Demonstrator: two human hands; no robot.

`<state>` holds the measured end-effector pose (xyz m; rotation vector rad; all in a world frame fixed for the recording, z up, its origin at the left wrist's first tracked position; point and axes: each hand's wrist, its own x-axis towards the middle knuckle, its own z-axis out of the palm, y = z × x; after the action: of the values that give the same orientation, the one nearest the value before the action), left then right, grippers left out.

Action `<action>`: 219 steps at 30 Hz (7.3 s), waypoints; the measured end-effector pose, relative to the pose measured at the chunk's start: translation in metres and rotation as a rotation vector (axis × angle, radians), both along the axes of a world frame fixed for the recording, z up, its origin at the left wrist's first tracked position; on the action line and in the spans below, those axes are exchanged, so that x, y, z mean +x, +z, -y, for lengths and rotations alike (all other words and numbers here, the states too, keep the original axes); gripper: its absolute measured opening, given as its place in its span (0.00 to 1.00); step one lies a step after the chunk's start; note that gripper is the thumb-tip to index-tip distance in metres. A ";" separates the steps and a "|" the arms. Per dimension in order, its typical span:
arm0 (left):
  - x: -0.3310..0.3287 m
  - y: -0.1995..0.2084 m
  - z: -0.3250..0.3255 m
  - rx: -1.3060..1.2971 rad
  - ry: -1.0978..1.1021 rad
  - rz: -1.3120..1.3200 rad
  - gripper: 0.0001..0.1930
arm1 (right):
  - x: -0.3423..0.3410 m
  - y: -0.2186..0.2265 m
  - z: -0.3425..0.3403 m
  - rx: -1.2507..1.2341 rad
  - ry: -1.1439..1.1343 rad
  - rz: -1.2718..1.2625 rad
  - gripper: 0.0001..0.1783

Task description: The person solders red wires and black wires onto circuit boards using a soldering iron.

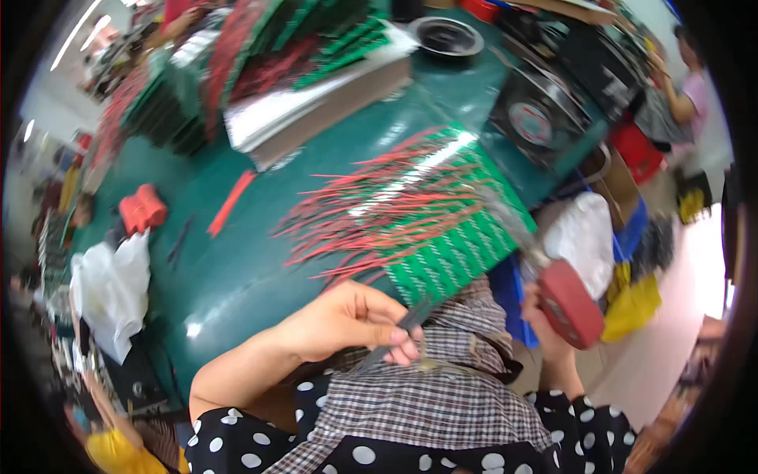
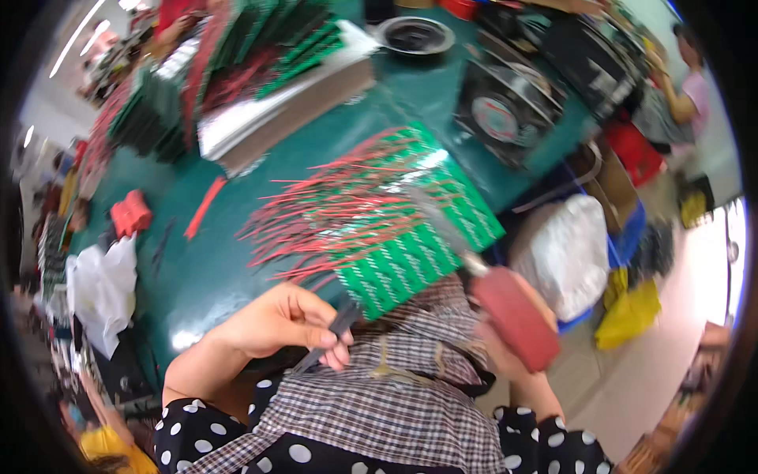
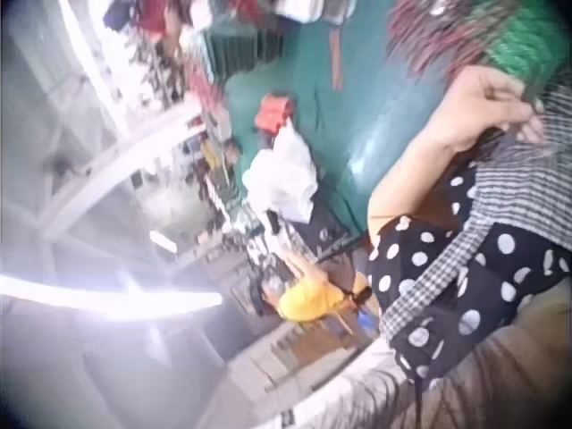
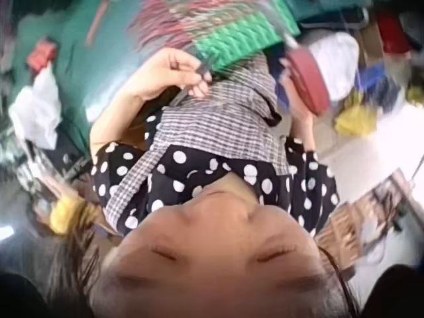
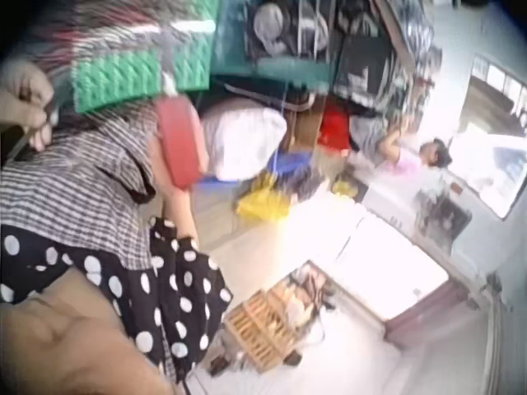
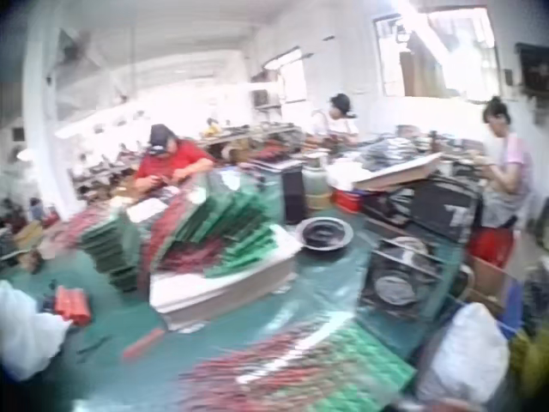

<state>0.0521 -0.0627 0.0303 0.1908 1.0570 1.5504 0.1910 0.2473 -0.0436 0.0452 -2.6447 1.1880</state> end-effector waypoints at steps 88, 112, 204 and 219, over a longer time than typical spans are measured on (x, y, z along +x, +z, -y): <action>0.019 -0.043 0.001 -0.627 0.054 -1.959 0.21 | 0.069 -0.013 0.018 -0.366 0.030 0.497 0.34; 0.003 -0.038 -0.022 -0.583 0.008 -2.112 0.17 | 0.042 0.000 0.019 -0.445 0.093 0.513 0.40; -0.011 -0.028 -0.060 -0.637 -0.154 -2.045 0.20 | 0.026 -0.009 -0.007 -0.335 0.210 0.214 0.39; -0.016 -0.026 -0.067 -0.601 -0.084 -1.986 0.19 | 0.038 0.004 -0.002 -0.294 -0.058 0.551 0.33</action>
<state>0.0362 0.0041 0.0044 1.4728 2.8133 0.4380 0.2295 0.2493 -0.0398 -0.4721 -2.8396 1.7626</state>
